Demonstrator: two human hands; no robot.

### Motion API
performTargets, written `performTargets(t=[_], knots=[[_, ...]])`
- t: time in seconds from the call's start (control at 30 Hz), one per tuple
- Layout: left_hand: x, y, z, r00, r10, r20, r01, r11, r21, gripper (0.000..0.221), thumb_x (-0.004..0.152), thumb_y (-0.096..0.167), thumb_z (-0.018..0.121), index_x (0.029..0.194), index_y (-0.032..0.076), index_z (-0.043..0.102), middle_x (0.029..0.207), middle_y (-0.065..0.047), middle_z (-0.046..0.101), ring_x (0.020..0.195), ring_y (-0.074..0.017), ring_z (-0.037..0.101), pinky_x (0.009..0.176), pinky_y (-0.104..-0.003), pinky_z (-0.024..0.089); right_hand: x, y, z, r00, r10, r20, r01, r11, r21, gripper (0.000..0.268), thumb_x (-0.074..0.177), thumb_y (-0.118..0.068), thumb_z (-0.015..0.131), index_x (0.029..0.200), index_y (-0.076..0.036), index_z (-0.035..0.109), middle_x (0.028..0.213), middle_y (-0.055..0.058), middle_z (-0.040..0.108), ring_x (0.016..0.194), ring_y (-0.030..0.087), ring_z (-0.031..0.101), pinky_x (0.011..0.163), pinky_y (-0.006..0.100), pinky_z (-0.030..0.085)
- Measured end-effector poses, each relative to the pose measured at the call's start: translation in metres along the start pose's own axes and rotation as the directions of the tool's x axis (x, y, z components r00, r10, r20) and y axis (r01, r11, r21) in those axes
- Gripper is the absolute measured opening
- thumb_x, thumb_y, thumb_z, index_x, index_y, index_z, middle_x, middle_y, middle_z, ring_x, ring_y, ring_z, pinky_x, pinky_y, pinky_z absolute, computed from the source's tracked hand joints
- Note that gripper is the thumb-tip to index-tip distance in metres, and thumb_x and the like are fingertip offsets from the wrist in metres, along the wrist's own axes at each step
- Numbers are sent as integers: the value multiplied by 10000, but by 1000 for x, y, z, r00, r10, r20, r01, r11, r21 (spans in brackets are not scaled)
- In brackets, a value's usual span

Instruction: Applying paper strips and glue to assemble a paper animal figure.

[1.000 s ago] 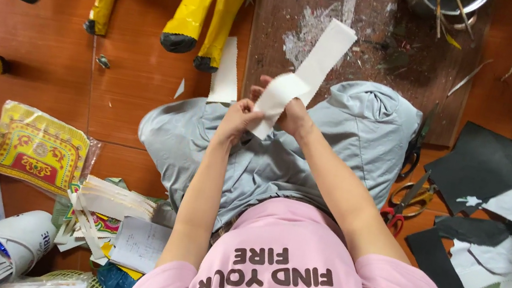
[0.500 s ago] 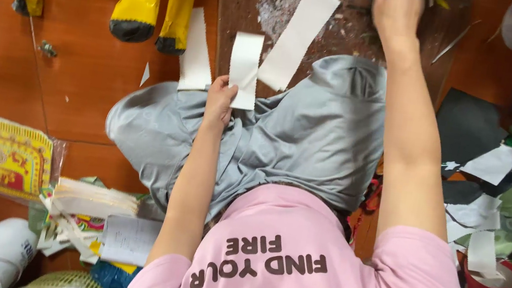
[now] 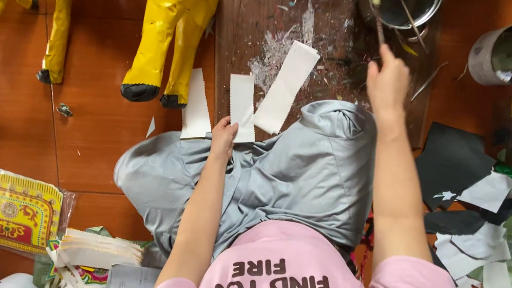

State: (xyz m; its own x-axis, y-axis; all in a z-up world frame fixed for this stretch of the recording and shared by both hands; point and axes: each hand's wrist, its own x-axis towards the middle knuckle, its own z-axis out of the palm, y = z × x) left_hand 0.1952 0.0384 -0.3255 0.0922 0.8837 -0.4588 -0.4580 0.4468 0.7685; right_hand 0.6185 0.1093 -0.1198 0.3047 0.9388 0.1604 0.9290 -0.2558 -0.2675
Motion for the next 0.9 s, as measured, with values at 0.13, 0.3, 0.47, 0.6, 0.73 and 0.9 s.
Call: performTargets(t=[0.13,0.3,0.47,0.6,0.73,0.9], knots=[[-1,9,11,992,-63,-107,62,998,-15,335,969,-32,634,1304,-39,625,1098,-71,708,918,-140,668,838,-274,547,-6,15,34,963,169,210,-269,541,797,428,1008,-127,669,1433,-112,618,1017,187,736,751,246,617,646,351,486],[-24,32,30,991,-72,-115,63,995,-75,327,995,65,597,1313,-14,604,1157,-84,713,1010,-175,693,861,-308,583,3,19,32,722,122,681,-682,-41,730,259,1050,-207,522,1271,-147,642,826,36,682,550,104,523,421,226,325],[-34,21,27,953,-252,-170,240,967,-85,384,954,110,628,1322,70,525,1205,-89,660,1020,-242,704,815,-432,635,13,33,65,763,182,620,-633,19,774,255,1155,-197,485,1192,-20,663,730,-16,533,538,72,459,432,232,300],[-14,-2,10,964,-170,-204,170,985,-18,378,957,110,680,1297,11,551,1151,-117,664,995,-251,696,782,-432,625,-32,-37,3,814,125,568,-581,172,795,270,1141,-247,452,1254,-69,621,691,2,567,496,84,469,413,240,326],[-11,-15,10,964,-141,-223,132,990,-55,351,943,108,685,1254,-9,573,1107,-132,681,949,-255,705,741,-414,629,-115,-106,-18,871,-89,483,-354,567,744,320,1042,-195,543,1355,-136,575,737,58,637,618,158,590,560,324,479],[-18,-11,19,957,-192,-215,178,980,-85,300,940,92,653,1205,-16,565,1087,-144,677,920,-272,722,733,-431,652,-163,-153,10,860,-338,383,157,888,431,366,917,-73,625,1270,-159,671,837,173,674,750,346,677,707,483,550]])
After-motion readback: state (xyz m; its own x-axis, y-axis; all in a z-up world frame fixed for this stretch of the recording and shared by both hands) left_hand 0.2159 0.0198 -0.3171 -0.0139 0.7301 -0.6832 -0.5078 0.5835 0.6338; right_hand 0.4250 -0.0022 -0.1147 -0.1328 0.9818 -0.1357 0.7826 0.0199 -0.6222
